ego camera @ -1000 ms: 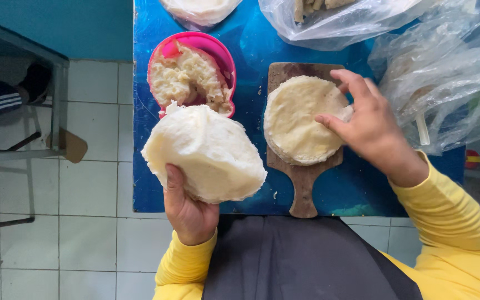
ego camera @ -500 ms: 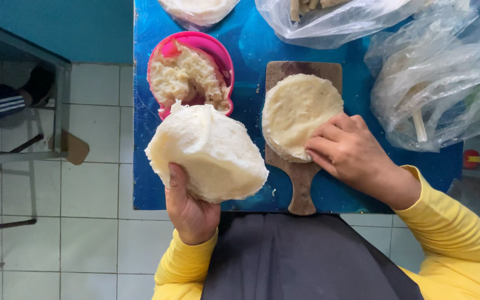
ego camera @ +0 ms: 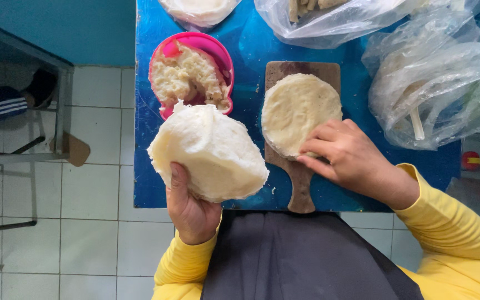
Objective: The person peels the thin outer skin off a round flat cake by hand, working the skin loose from the edges and pulling it away in sheets. They then cut the peeled cake into smaller pieces with a knife on a small wooden cutting board and place the pieces into a pink container.
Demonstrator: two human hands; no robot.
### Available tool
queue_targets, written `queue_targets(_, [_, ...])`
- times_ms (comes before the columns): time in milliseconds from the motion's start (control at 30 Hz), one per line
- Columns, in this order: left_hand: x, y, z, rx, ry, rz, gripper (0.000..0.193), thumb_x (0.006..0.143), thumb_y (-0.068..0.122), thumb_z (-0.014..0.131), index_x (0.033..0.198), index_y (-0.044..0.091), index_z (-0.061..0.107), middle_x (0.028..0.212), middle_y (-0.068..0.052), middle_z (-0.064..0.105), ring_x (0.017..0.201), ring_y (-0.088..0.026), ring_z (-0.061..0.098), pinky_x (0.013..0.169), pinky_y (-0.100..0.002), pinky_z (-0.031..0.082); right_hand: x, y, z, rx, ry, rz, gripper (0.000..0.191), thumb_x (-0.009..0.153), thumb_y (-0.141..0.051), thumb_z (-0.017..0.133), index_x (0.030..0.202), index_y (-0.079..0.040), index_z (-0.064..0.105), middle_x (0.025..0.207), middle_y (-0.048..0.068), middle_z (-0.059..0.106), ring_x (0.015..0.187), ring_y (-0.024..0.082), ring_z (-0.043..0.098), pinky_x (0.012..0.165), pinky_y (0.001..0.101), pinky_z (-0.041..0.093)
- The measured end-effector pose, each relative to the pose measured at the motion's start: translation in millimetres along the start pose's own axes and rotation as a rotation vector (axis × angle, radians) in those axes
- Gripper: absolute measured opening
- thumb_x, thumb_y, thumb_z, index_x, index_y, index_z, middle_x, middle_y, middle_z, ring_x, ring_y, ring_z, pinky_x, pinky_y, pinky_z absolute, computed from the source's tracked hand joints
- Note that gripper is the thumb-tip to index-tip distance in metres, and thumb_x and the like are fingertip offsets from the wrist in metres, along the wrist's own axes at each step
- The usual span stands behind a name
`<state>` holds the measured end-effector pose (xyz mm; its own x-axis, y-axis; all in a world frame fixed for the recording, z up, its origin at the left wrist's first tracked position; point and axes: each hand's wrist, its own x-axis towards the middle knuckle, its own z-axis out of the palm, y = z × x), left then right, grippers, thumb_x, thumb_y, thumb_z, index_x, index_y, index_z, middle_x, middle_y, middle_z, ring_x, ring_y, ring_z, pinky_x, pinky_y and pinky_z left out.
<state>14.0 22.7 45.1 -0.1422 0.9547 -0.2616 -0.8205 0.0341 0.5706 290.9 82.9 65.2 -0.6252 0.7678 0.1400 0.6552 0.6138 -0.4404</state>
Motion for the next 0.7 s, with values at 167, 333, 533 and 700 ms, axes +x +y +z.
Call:
queue_targets(167, [0,-4,1,0.008,-0.021,-0.023,0.061,0.106,0.037,0.057,0.154,0.005,0.04,0.147,-0.014,0.056,0.134,-0.034,0.058,0.112,-0.052,0.048,31,25,3,-0.11,0.222,0.075,0.01,0.093,-0.021,0.078,0.097,-0.012,0.075,0.096,0.004,0.065,0.095,0.028,0.06,0.083,0.0409,0.044])
queue_targets(333, [-3,-6,2,-0.004,-0.053,-0.051,0.06,0.107,0.035,0.055,0.153,0.0,0.04,0.146,-0.016,0.057,0.132,-0.034,0.059,0.111,-0.051,0.049,59,51,15,-0.236,0.294,0.086,0.012,0.098,-0.021,0.077,0.105,-0.011,0.076,0.1,0.004,0.065,0.099,0.028,0.058,0.086,0.0424,0.044])
queue_targets(533, [-1,-5,1,-0.004,-0.035,-0.039,0.059,0.106,0.033,0.056,0.153,0.002,0.039,0.146,-0.016,0.056,0.133,-0.033,0.058,0.112,-0.05,0.048,62,57,20,-0.294,0.234,0.099,0.009,0.095,-0.021,0.077,0.094,-0.013,0.073,0.096,0.003,0.065,0.098,0.028,0.058,0.084,0.0432,0.042])
queue_targets(700, [0,-10,0,-0.035,-0.064,-0.1,0.06,0.105,0.034,0.057,0.153,0.004,0.039,0.145,-0.015,0.057,0.131,-0.032,0.059,0.109,-0.049,0.051,62,63,23,-0.37,0.186,0.072,0.009,0.097,-0.02,0.074,0.094,-0.013,0.07,0.098,0.004,0.064,0.1,0.028,0.057,0.086,0.0426,0.041])
